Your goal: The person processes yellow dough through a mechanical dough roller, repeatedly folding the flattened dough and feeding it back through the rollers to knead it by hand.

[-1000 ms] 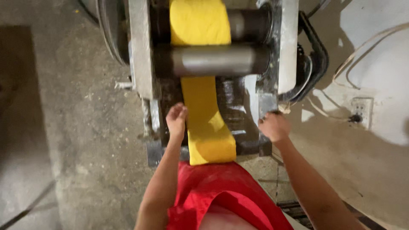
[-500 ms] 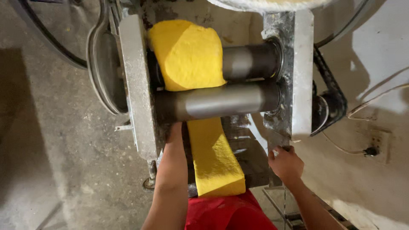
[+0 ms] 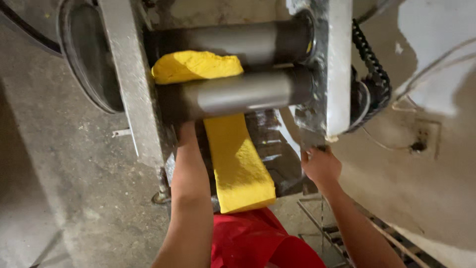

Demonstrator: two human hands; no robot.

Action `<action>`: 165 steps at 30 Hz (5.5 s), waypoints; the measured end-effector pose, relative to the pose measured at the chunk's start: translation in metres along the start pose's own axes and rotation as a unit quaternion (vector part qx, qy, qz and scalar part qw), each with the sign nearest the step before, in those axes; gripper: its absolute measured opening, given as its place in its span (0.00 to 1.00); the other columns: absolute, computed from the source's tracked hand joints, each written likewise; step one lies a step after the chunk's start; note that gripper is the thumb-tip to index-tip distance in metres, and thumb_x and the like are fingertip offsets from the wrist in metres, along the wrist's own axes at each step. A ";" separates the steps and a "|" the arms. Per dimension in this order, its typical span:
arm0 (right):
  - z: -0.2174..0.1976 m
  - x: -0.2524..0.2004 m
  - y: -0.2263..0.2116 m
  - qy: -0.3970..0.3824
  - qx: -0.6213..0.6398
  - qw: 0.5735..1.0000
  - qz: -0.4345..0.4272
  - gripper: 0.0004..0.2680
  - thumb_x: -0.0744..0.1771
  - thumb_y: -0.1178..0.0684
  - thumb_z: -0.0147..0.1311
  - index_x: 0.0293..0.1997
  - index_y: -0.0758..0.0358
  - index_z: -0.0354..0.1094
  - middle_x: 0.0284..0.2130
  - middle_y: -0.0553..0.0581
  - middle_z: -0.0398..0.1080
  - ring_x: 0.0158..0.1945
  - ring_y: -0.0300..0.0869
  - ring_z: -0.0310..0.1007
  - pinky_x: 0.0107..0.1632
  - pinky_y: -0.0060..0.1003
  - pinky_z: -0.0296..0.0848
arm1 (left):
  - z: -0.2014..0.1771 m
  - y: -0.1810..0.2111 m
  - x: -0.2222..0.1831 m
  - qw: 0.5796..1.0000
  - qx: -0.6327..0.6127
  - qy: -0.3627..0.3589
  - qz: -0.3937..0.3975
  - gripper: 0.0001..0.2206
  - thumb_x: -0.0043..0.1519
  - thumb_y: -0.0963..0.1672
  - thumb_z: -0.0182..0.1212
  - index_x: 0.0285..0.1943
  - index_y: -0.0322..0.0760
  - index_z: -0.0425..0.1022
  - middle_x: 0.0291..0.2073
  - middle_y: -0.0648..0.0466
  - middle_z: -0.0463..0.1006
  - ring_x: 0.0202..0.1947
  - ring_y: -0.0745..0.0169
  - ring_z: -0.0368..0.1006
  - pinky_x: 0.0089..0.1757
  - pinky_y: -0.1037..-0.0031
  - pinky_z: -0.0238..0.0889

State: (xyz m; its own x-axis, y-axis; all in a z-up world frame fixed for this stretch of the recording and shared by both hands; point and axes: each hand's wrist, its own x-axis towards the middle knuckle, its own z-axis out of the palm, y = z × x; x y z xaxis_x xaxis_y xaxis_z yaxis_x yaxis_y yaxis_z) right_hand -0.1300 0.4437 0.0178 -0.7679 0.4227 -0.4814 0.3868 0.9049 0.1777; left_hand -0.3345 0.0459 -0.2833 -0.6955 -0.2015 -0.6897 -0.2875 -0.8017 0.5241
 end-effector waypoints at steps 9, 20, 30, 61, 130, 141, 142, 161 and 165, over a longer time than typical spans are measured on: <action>0.008 -0.006 0.008 0.025 0.039 0.999 -0.021 0.13 0.67 0.39 0.48 0.40 0.51 0.79 0.39 0.59 0.78 0.43 0.57 0.78 0.47 0.51 0.77 | 0.013 -0.026 -0.161 0.970 0.227 -0.079 0.044 0.09 0.62 0.43 0.69 0.49 0.35 0.82 0.42 0.57 0.83 0.41 0.69 0.75 0.44 0.77 0.69; 0.058 -0.097 0.040 0.375 0.258 0.861 -0.227 0.11 0.70 0.52 0.62 0.57 0.61 0.73 0.67 0.66 0.61 0.73 0.62 0.53 0.71 0.64 0.53 | 0.022 0.047 -0.442 0.586 0.549 -0.522 0.286 0.15 0.54 0.39 0.70 0.51 0.36 0.81 0.52 0.50 0.79 0.60 0.51 0.69 0.62 0.57 0.57; 0.295 -0.206 0.075 -0.011 0.473 0.867 -0.155 0.16 0.65 0.52 0.61 0.60 0.55 0.70 0.47 0.55 0.77 0.48 0.44 0.77 0.52 0.40 0.75 | -0.216 -0.062 -0.442 0.748 0.638 -0.119 0.137 0.29 0.45 0.44 0.78 0.57 0.34 0.75 0.44 0.46 0.83 0.43 0.57 0.80 0.44 0.66 0.74; -0.125 0.028 -0.240 0.389 0.184 0.864 -0.262 0.18 0.68 0.37 0.61 0.64 0.45 0.70 0.47 0.56 0.65 0.52 0.52 0.63 0.54 0.51 0.60 | 0.055 0.055 -0.302 0.871 0.415 -0.262 -0.030 0.17 0.66 0.49 0.63 0.45 0.26 0.71 0.29 0.50 0.77 0.30 0.64 0.73 0.36 0.68 0.70; -0.177 0.041 -0.250 0.111 0.099 0.960 -0.236 0.24 0.69 0.26 0.42 0.74 0.32 0.54 0.76 0.60 0.41 0.76 0.75 0.30 0.63 0.88 0.28 | 0.057 -0.022 -0.250 0.956 -0.108 -0.150 -0.229 0.30 0.66 0.57 0.50 0.68 0.34 0.66 0.65 0.44 0.70 0.62 0.44 0.69 0.56 0.49 0.67; -0.197 0.206 -0.305 0.004 0.056 0.977 -0.206 0.27 0.69 0.25 0.33 0.68 0.49 0.63 0.63 0.62 0.66 0.71 0.63 0.55 0.69 0.84 0.32 | 0.079 -0.053 -0.121 0.917 -0.291 -0.202 -0.183 0.29 0.61 0.59 0.50 0.64 0.41 0.69 0.60 0.46 0.72 0.58 0.42 0.69 0.52 0.45 0.64; -0.193 0.234 -0.309 -0.039 0.046 0.969 -0.240 0.27 0.70 0.25 0.36 0.63 0.58 0.67 0.62 0.66 0.66 0.68 0.62 0.60 0.68 0.67 0.46 | 0.079 -0.055 -0.109 0.917 -0.293 -0.201 -0.181 0.28 0.61 0.58 0.50 0.64 0.41 0.69 0.59 0.46 0.72 0.58 0.42 0.70 0.52 0.46 0.64; -0.158 0.351 -0.350 -0.286 -0.004 0.917 -0.278 0.23 0.70 0.38 0.39 0.71 0.61 0.56 0.70 0.63 0.57 0.73 0.55 0.53 0.74 0.52 0.49 | 0.064 -0.081 -0.072 0.930 -0.272 -0.153 -0.193 0.25 0.62 0.55 0.52 0.61 0.39 0.71 0.55 0.47 0.75 0.52 0.45 0.72 0.48 0.50 0.67; -0.215 0.273 -0.316 -0.146 -0.034 0.945 -0.290 0.25 0.71 0.36 0.38 0.75 0.59 0.51 0.74 0.62 0.52 0.77 0.54 0.47 0.79 0.53 0.43 | 0.061 -0.071 -0.071 0.934 -0.257 -0.156 -0.194 0.24 0.62 0.55 0.52 0.60 0.39 0.72 0.54 0.48 0.75 0.51 0.46 0.72 0.47 0.52 0.67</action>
State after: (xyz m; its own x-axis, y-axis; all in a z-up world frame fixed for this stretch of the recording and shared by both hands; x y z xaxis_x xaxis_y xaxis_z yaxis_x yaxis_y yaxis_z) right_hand -0.5715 0.2842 0.0150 -0.6632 -0.1677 -0.7294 -0.0973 0.9856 -0.1382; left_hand -0.3053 0.1514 -0.2406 -0.7859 0.2693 -0.5567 -0.2596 -0.9607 -0.0982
